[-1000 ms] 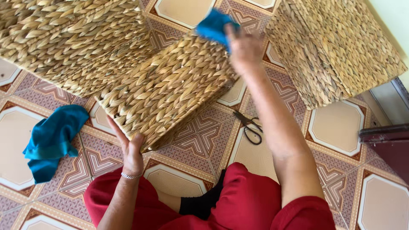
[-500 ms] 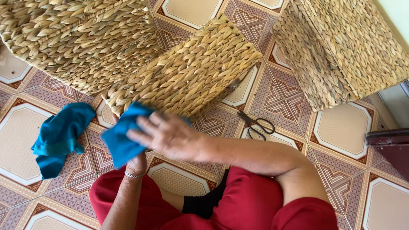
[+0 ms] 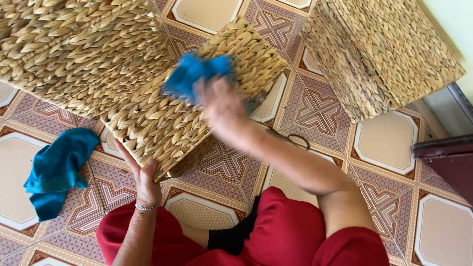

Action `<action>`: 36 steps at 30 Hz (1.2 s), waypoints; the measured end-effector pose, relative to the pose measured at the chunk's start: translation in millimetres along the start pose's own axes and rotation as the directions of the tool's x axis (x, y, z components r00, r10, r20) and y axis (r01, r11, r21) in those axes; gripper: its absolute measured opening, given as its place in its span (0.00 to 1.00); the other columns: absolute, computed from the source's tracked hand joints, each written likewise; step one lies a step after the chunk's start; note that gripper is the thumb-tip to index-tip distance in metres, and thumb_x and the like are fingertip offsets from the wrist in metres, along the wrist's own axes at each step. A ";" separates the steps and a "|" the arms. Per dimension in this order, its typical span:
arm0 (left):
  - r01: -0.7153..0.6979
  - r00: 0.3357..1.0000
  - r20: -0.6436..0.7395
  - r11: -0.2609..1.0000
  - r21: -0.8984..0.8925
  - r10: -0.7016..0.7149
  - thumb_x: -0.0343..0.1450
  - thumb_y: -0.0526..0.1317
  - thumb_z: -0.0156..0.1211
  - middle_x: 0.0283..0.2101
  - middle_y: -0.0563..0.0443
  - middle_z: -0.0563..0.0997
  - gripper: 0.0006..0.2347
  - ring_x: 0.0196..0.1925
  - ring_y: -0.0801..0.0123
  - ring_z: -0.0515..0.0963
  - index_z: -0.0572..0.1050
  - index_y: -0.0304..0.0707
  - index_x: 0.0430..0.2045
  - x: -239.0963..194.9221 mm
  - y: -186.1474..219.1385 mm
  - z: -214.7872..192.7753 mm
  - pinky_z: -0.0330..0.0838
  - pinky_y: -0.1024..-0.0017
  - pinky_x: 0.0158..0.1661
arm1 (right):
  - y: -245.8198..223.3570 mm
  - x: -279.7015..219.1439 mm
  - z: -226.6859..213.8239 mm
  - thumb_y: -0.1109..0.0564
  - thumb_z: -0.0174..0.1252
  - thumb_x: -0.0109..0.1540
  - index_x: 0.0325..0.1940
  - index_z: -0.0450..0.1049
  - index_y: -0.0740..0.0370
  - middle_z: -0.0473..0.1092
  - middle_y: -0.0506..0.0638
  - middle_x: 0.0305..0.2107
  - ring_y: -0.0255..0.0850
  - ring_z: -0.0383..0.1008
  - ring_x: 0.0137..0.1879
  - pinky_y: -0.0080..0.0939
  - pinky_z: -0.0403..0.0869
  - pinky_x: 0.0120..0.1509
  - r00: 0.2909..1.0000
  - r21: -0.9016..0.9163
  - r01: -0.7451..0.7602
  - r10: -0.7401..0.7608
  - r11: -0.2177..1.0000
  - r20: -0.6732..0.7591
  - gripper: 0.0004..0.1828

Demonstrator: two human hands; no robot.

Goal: The person wipes the exterior and interior surfaces of a woven basket with a blue cloth and trims loose fibers using scissors. The person repeatedly wipes different sides and edges, then uses the scissors to cut protruding strands along the rim.

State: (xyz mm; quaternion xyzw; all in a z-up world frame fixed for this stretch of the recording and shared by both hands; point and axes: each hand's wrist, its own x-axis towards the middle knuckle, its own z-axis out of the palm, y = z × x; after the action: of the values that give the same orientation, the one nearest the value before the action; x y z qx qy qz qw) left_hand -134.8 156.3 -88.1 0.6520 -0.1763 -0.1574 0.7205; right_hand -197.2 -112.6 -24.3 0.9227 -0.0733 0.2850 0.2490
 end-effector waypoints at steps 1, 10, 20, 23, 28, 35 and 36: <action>-0.019 1.000 0.019 0.999 -0.045 0.020 0.68 0.41 0.48 0.81 0.42 0.46 0.42 0.74 0.58 0.58 0.31 0.45 0.78 -1.7 -1.9 -1.0 0.54 0.64 0.69 | -28.0 -8.2 -25.7 0.62 0.59 0.63 0.61 0.71 0.69 0.67 0.52 0.38 0.42 0.66 0.44 0.41 0.75 0.43 0.995 0.310 0.072 -0.090 0.948 0.042 0.21; -0.153 0.988 0.028 0.988 0.036 0.152 0.71 0.41 0.50 0.82 0.46 0.46 0.40 0.82 0.60 0.50 0.35 0.43 0.78 2.5 1.9 2.1 0.48 0.66 0.76 | 8.3 -40.5 -16.3 0.62 0.61 0.67 0.70 0.67 0.47 0.72 0.51 0.45 0.39 0.67 0.40 0.36 0.74 0.37 0.998 0.448 0.063 -0.069 0.892 -0.003 0.27; 0.025 0.999 -0.029 0.982 -0.187 -0.031 0.69 0.35 0.50 0.76 0.54 0.52 0.43 0.42 0.75 0.63 0.33 0.55 0.79 0.9 -1.1 6.3 0.64 0.79 0.39 | 48.8 -36.6 6.2 0.62 0.65 0.62 0.71 0.65 0.68 0.69 0.69 0.53 0.58 0.69 0.53 0.59 0.76 0.48 0.963 0.280 -0.216 0.157 0.936 0.219 0.33; 0.125 0.991 -0.014 0.972 -0.200 -0.131 0.71 0.36 0.50 0.53 0.41 0.60 0.43 0.33 0.71 0.59 0.31 0.60 0.81 -1.9 -4.3 0.8 0.59 0.77 0.33 | -22.1 -40.6 -57.0 0.64 0.61 0.61 0.68 0.66 0.69 0.70 0.72 0.54 0.54 0.69 0.51 0.53 0.76 0.46 0.988 0.472 0.119 -0.151 0.873 0.029 0.30; -0.021 0.995 0.091 0.988 -0.155 0.035 0.75 0.36 0.54 0.77 0.42 0.56 0.41 0.66 0.63 0.70 0.30 0.51 0.78 -4.3 -0.3 -9.0 0.71 0.67 0.61 | -28.5 -40.5 -75.8 0.67 0.58 0.60 0.68 0.69 0.59 0.70 0.61 0.57 0.46 0.67 0.45 0.46 0.74 0.44 0.960 0.597 0.236 -0.280 0.766 -0.021 0.30; -0.116 0.988 0.101 0.993 -0.039 0.119 0.77 0.37 0.58 0.82 0.36 0.45 0.43 0.79 0.56 0.59 0.27 0.41 0.78 -10.2 11.3 0.2 0.61 0.59 0.73 | 124.3 -32.2 40.6 0.65 0.64 0.64 0.80 0.61 0.48 0.73 0.60 0.52 0.55 0.69 0.55 0.65 0.70 0.59 0.929 0.143 -0.188 0.129 0.972 0.346 0.41; -0.173 0.975 0.134 0.984 -0.043 0.177 0.74 0.38 0.63 0.81 0.36 0.43 0.47 0.79 0.55 0.57 0.25 0.42 0.76 -9.6 13.4 -0.9 0.61 0.58 0.72 | 139.0 -27.6 50.3 0.66 0.65 0.60 0.80 0.62 0.52 0.73 0.61 0.52 0.57 0.69 0.57 0.65 0.69 0.59 0.908 0.071 -0.236 0.194 0.969 0.370 0.44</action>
State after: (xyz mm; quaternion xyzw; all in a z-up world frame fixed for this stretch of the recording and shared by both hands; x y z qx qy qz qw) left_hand -143.0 162.8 -75.3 0.6104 -0.2799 -0.1407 0.7276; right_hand -233.9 -258.2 -17.7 0.9582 -0.2027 0.1404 0.1455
